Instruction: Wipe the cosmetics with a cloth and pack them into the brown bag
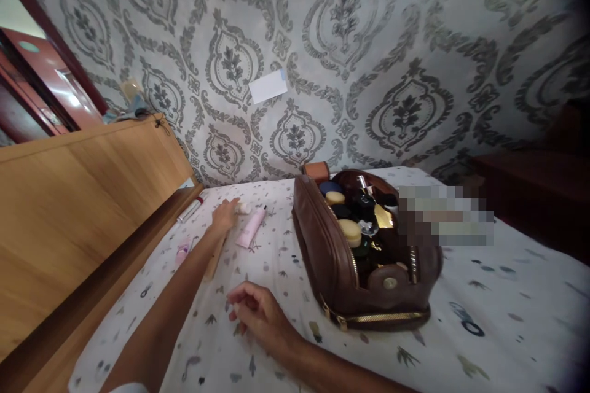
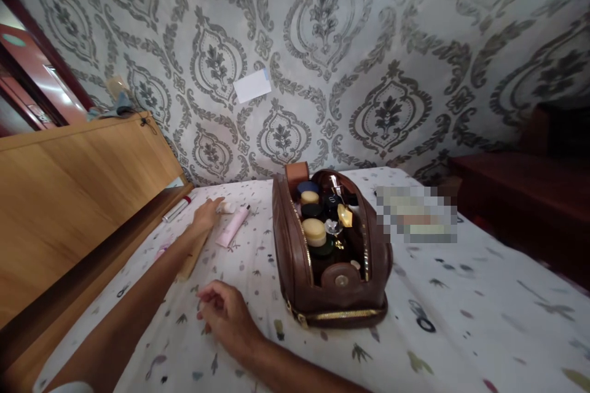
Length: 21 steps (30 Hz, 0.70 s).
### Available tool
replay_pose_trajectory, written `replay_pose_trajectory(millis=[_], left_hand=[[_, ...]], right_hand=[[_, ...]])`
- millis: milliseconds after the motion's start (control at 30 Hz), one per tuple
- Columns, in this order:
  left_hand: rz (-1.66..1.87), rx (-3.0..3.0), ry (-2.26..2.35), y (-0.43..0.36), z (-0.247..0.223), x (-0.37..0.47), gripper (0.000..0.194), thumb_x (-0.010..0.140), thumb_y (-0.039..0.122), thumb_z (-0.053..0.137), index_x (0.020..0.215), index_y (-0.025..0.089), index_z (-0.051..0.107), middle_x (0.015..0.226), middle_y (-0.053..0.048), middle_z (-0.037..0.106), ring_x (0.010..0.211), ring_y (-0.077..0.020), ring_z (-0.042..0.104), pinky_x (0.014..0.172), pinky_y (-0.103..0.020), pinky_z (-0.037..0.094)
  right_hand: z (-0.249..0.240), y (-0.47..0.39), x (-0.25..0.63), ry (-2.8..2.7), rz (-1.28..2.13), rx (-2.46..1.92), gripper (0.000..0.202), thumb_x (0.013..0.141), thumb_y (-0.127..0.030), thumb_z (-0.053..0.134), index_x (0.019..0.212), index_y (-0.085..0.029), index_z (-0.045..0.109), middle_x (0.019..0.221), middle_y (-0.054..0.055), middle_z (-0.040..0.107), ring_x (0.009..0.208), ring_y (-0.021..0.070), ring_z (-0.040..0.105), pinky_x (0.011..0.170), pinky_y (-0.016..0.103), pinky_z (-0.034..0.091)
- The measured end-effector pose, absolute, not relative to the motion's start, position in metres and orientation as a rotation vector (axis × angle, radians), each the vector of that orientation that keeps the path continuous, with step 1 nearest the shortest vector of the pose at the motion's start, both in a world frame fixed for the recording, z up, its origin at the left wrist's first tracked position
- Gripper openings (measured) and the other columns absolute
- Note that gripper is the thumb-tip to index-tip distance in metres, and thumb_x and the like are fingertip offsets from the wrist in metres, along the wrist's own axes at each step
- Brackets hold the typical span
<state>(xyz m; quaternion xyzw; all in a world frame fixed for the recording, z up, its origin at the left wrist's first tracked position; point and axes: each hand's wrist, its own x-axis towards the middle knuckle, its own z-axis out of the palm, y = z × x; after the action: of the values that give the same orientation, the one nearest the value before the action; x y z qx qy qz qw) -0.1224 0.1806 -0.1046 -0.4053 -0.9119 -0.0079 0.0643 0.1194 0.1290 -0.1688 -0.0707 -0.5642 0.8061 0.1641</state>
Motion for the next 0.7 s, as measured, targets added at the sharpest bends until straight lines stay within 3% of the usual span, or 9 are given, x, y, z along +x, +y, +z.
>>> replay_pose_trajectory(millis=[433, 600, 700], left_hand=[[0.007, -1.326, -2.664, 0.172, -0.109, -0.117, 0.038, 0.094, 0.032, 0.058, 0.129, 0.019, 0.054, 0.132, -0.01, 0.055, 0.117, -0.0274, 0.056, 0.096, -0.05, 0.049], [-0.109, -1.36, -2.684, 0.164, -0.108, -0.108, 0.042, 0.097, 0.034, 0.052, 0.136, 0.019, 0.047, 0.131, -0.012, 0.055, 0.113, -0.0268, 0.058, 0.095, -0.049, 0.047], [-0.219, -1.376, -2.714, 0.164, -0.11, -0.097, 0.037, 0.098, 0.041, 0.043, 0.126, 0.019, 0.054, 0.124, -0.012, 0.061, 0.112, -0.0266, 0.059, 0.093, -0.042, 0.046]], right_hand=[[-0.164, 0.13, 0.121, -1.637, 2.33, -0.223, 0.025, 0.073, -0.036, 0.066, 0.087, -0.016, 0.063, 0.08, 0.002, 0.061, 0.067, 0.0133, 0.058, 0.058, 0.025, 0.045], [-0.162, 0.13, 0.124, -1.622, 2.342, -0.214, 0.024, 0.072, -0.036, 0.067, 0.087, -0.016, 0.063, 0.082, 0.003, 0.061, 0.071, 0.014, 0.059, 0.058, 0.024, 0.045], [-0.164, 0.13, 0.124, -1.619, 2.336, -0.206, 0.026, 0.072, -0.037, 0.067, 0.087, -0.016, 0.063, 0.078, 0.002, 0.06, 0.069, 0.014, 0.059, 0.057, 0.024, 0.044]])
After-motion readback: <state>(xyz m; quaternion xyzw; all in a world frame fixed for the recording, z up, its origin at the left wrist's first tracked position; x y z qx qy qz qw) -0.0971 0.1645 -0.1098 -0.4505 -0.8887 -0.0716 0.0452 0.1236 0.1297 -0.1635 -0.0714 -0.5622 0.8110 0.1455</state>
